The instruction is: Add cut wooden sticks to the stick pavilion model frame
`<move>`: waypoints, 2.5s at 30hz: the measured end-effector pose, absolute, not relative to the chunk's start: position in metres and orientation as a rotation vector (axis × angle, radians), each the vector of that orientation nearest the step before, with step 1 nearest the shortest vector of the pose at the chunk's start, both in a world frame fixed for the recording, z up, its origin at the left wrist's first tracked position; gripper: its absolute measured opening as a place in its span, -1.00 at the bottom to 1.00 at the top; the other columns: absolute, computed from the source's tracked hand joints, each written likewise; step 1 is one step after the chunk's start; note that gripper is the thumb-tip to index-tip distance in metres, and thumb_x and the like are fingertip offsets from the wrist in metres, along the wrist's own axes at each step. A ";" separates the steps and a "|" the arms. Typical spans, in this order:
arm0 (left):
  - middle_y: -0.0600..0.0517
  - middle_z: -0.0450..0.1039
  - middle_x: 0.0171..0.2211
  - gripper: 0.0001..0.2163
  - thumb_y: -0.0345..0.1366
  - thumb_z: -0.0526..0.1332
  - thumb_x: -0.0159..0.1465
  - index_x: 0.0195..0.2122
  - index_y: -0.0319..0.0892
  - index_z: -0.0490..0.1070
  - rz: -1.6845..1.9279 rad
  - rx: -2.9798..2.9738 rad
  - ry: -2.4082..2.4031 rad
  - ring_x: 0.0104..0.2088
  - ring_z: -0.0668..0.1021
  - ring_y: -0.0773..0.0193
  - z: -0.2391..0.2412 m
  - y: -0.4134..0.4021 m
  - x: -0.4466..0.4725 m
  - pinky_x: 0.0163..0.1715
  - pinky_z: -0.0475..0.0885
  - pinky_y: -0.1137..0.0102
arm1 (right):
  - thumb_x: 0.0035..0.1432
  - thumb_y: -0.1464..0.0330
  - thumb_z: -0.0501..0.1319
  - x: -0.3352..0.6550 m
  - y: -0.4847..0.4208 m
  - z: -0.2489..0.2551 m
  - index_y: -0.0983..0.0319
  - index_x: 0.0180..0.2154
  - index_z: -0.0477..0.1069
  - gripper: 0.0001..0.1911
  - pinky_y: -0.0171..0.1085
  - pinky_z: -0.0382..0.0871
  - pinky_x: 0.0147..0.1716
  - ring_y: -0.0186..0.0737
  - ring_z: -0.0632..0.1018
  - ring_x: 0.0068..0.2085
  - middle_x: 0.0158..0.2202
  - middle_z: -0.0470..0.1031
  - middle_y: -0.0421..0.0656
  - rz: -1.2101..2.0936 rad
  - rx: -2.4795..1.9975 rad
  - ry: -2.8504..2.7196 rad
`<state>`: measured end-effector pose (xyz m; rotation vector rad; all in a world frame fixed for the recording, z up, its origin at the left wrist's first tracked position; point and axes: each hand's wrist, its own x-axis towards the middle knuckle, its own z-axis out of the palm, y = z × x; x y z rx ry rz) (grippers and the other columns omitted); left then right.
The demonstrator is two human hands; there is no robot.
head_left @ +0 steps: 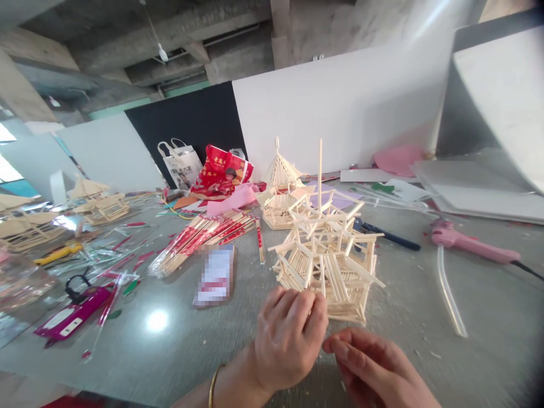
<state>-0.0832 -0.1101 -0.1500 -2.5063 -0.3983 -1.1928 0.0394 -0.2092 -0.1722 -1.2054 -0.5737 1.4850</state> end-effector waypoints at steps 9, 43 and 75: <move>0.02 0.49 -0.45 -0.84 -0.55 0.23 0.12 -0.26 -0.29 0.44 -1.222 -2.515 -0.433 -0.46 0.50 0.28 -0.151 -0.111 -0.082 -0.36 0.30 0.30 | -0.08 -0.04 0.28 0.038 -0.202 -0.168 0.27 -0.49 0.36 -0.53 -0.51 -0.05 -0.76 -0.56 0.19 -0.72 -0.68 0.21 -0.32 1.445 -1.160 -0.550; 0.10 0.52 -0.41 -0.87 -0.45 0.23 0.21 -0.21 -0.20 0.42 -1.242 -2.580 -0.556 -0.45 0.54 0.36 -0.151 -0.114 -0.076 -0.37 0.40 0.45 | -0.03 0.15 0.33 0.037 -0.198 -0.163 0.29 -0.31 0.45 -0.65 -0.50 0.00 -0.77 -0.54 0.21 -0.70 -0.63 0.23 -0.32 1.410 -1.041 -0.430; 0.09 0.53 -0.43 -0.87 -0.41 0.20 0.24 -0.18 -0.17 0.42 -1.253 -2.553 -0.611 -0.47 0.54 0.36 -0.152 -0.117 -0.074 -0.42 0.36 0.42 | -0.08 0.18 0.36 0.040 -0.199 -0.167 0.28 -0.22 0.48 -0.60 -0.48 0.04 -0.75 -0.52 0.24 -0.68 -0.61 0.27 -0.29 1.370 -1.043 -0.387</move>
